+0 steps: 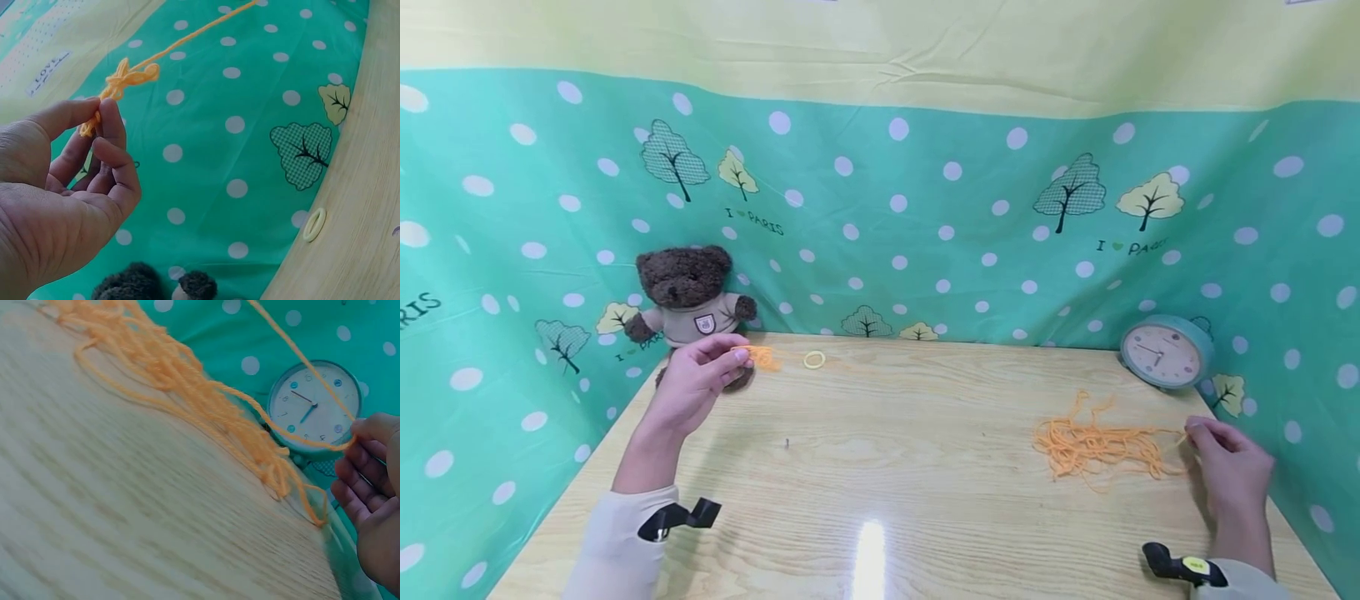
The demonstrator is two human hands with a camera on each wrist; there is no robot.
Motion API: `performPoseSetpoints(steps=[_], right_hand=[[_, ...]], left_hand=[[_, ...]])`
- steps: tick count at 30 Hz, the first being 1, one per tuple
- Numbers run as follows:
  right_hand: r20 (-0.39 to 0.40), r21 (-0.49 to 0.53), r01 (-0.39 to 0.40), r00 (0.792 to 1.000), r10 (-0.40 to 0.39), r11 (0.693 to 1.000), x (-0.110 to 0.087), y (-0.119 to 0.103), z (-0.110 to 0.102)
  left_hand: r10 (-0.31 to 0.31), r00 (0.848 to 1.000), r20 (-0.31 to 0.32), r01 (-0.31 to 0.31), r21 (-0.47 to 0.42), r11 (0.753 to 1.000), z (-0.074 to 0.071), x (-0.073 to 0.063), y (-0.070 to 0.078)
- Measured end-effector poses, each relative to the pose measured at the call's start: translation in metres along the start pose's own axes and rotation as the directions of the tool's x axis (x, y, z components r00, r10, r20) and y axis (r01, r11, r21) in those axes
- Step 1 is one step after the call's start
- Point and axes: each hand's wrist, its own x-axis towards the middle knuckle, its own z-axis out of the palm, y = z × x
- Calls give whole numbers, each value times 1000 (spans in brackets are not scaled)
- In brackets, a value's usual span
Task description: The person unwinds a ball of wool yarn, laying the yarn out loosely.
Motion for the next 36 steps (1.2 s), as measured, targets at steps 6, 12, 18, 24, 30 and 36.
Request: performPoseSetpoints(steps=[6,12,18,24,30,36], right_hand=[[74,-113,30,997,-22,993,-4,0,0],[123,-242,134,987,-107,961,-19,-25,7],[140,-136,301,949,-282,944,-52,-70,28],[271,260,352,867,-418,899,-81,-94,55],[349,238,442,792,-501,865,-101,-103,96],[436,192,504,725,-533,842,-122,-107,139]], left_hand=[[-18,999,26,18,7,1000,2,0,1],[-23,999,35,22,27,999,2,-1,0],[-21,999,36,20,42,999,4,-1,0],[-26,999,40,25,41,999,4,-2,0],[-15,999,48,13,33,999,5,-2,-1],[-7,999,45,6,32,999,5,-2,0]])
